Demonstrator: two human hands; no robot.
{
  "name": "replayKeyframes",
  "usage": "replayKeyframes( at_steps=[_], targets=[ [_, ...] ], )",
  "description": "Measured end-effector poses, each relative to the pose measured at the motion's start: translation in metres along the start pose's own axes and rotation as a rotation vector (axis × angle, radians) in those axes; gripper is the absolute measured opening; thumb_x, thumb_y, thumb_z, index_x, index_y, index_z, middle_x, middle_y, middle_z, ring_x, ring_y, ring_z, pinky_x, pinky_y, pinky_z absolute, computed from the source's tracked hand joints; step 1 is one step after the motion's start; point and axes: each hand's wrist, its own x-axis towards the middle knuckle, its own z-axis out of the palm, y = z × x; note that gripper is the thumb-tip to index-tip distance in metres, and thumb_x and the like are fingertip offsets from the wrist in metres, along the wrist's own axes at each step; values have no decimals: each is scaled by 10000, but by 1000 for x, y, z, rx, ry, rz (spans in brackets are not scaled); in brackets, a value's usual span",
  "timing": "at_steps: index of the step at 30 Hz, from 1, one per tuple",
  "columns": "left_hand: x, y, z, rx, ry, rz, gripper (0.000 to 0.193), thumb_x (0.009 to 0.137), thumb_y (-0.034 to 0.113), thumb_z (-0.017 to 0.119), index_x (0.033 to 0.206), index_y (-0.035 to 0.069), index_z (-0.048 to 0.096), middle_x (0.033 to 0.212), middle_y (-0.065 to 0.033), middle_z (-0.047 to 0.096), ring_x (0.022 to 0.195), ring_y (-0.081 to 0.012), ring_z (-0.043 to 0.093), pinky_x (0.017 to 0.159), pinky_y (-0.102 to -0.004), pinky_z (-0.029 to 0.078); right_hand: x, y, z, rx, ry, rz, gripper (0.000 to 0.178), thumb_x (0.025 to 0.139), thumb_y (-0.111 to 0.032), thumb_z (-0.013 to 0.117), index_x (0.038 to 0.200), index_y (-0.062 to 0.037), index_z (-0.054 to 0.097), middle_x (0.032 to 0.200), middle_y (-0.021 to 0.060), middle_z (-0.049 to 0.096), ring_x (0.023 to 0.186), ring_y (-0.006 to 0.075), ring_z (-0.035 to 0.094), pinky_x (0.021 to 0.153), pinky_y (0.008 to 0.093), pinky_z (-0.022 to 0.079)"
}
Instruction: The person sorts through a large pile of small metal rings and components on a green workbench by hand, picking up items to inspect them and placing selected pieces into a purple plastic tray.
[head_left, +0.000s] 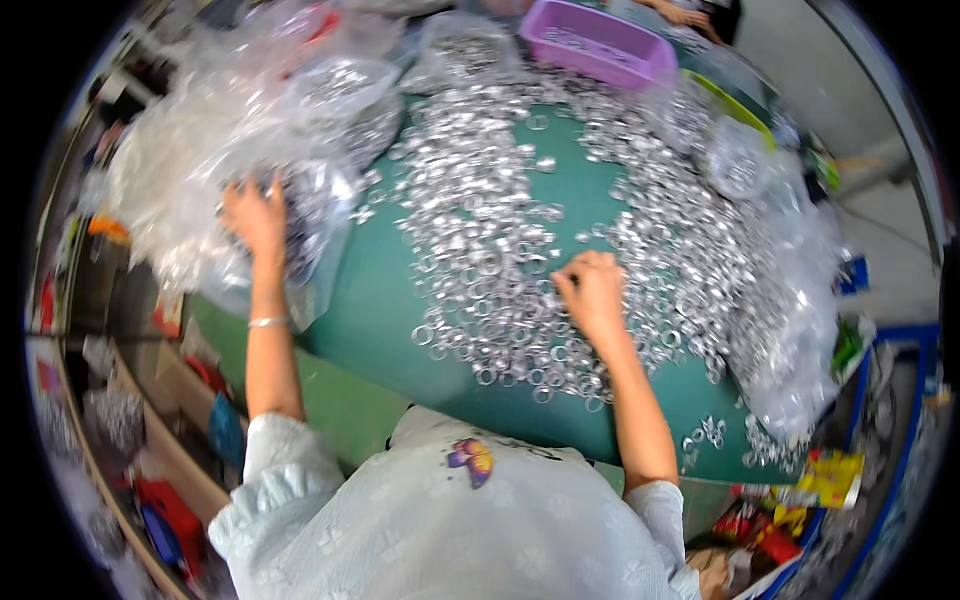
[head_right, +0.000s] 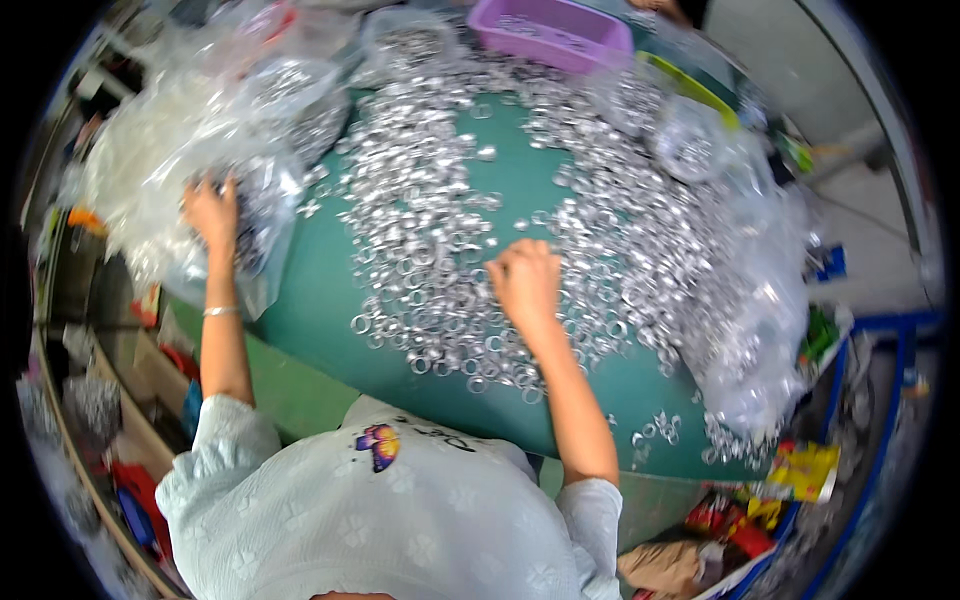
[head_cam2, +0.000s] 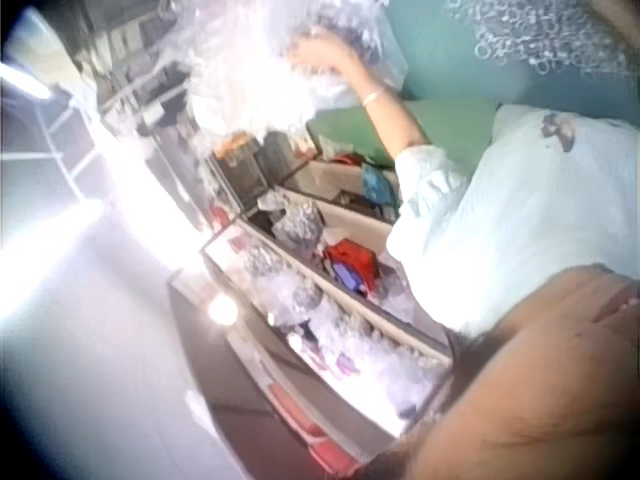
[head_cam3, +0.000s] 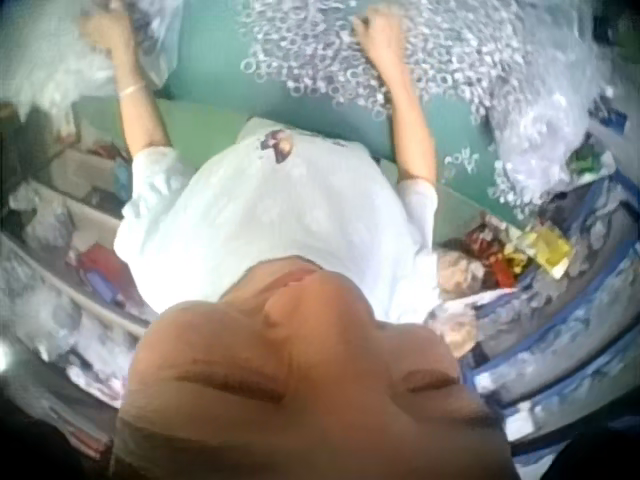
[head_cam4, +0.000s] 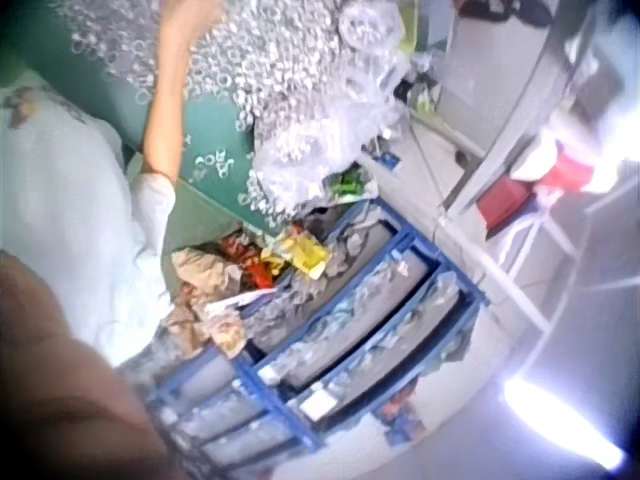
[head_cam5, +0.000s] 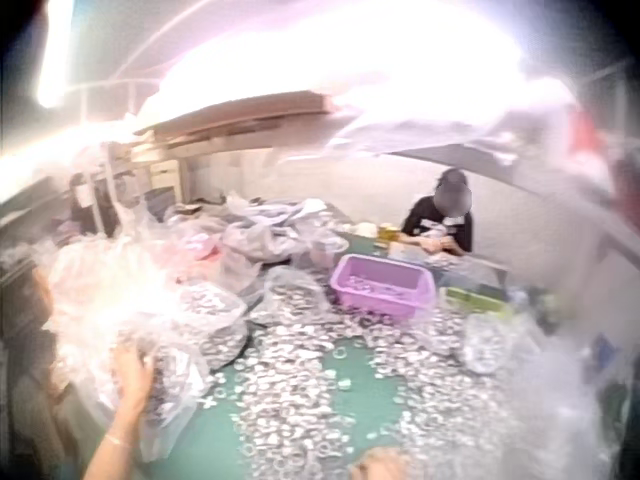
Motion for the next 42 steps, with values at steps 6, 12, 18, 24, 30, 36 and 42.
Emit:
replayKeyframes(
  at_steps=[6,12,18,24,30,36,42],
  targets=[
    [-5,8,-17,-48,29,38,432,826,359,604,1186,124,565,1283,-214,430,1226,-364,376,970,-627,243,-4,4,-36,454,34,153,120,767,-97,660,766,16,619,833,76,599,743,212,553,646,314,427],
    [-35,36,-38,-256,59,135,373,820,193,630,1144,22,562,1276,-213,426,1215,-368,382,995,-504,293,-39,43,-102,1521,49,520,180,922,-150,516,976,10,577,947,161,640,754,198,623,696,290,512],
    [-55,81,-82,-753,385,-55,241,840,-24,526,1073,-23,587,1194,-163,513,1106,-273,493,942,-374,384,-67,78,-159,2101,262,637,129,920,-119,508,989,-17,547,887,100,586,716,181,561,643,281,498],
    [-68,91,-86,-923,500,-9,214,831,-114,460,954,-22,610,1098,-140,509,1019,-262,508,839,-363,436,-22,115,-238,832,808,313,157,911,-118,519,991,8,568,848,85,614,714,178,598,645,275,481],
    [-71,113,-90,-1066,357,40,231,789,-148,448,870,-11,614,1030,-128,526,967,-248,516,813,-344,432,7,173,-259,-206,655,342,259,896,-94,506,1111,48,538,1071,179,620,962,297,613,788,352,483],
    [-98,159,-115,-1124,-33,241,204,800,-114,471,883,-5,622,982,-99,562,910,-200,540,787,-283,431,-47,69,-222,265,430,338,242,889,-95,521,1088,33,574,1044,151,633,993,223,608,845,309,457],
    [-154,205,-145,-1012,-677,707,390,790,103,629,1170,69,551,1245,-129,494,1190,-334,430,1002,-454,322,-90,8,-145,331,-433,100,284,817,-137,616,1058,12,593,1028,160,622,960,309,590,831,366,458]
  ],
)
